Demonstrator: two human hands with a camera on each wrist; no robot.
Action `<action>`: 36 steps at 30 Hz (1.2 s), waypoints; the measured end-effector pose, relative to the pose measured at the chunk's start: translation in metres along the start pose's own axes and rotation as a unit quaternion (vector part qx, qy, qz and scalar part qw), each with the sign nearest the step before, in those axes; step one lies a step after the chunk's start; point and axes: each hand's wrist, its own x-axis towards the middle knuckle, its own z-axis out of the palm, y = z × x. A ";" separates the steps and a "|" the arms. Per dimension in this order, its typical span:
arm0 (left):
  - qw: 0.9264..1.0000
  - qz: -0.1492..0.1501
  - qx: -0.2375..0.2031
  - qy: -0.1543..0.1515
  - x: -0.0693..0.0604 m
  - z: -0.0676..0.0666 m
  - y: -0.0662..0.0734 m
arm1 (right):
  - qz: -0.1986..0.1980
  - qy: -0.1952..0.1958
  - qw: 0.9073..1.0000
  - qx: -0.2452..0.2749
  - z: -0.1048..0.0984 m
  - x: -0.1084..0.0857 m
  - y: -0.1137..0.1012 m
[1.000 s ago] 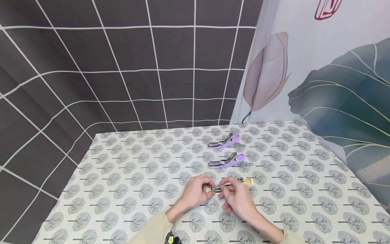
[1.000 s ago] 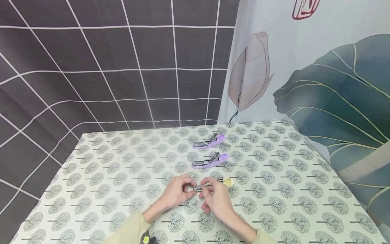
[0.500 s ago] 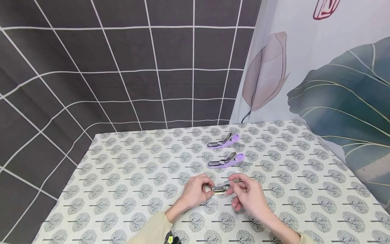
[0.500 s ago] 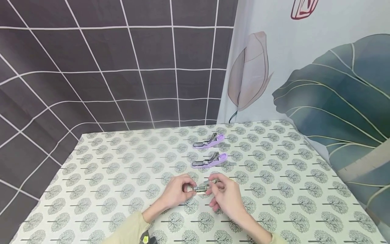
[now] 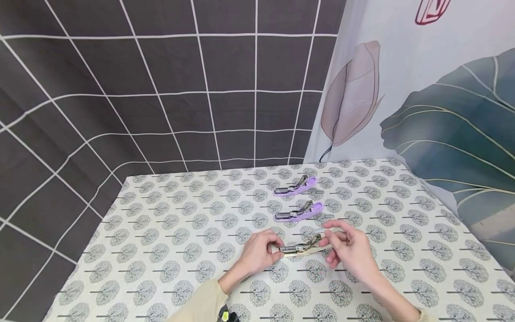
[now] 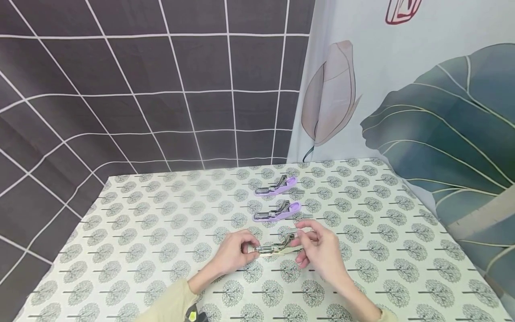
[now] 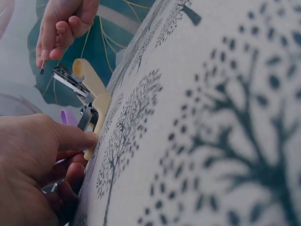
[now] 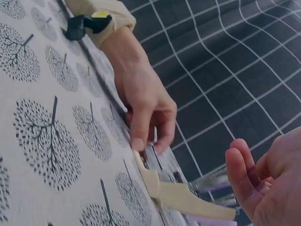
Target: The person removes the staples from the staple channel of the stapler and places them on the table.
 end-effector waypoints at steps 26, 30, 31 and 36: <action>1.000 -0.006 0.003 -0.007 -0.002 -0.001 0.002 | 0.054 0.032 0.998 -0.031 -0.040 0.002 0.027; 1.000 -0.002 0.004 -0.006 -0.001 -0.002 0.003 | 0.064 0.025 0.997 -0.035 -0.042 0.001 0.032; 1.000 -0.003 0.005 -0.007 -0.001 -0.002 0.003 | 0.067 0.022 0.997 -0.035 -0.042 0.001 0.034; 1.000 -0.006 0.007 -0.009 0.000 -0.003 0.004 | 0.084 0.006 0.996 -0.035 -0.043 0.002 0.043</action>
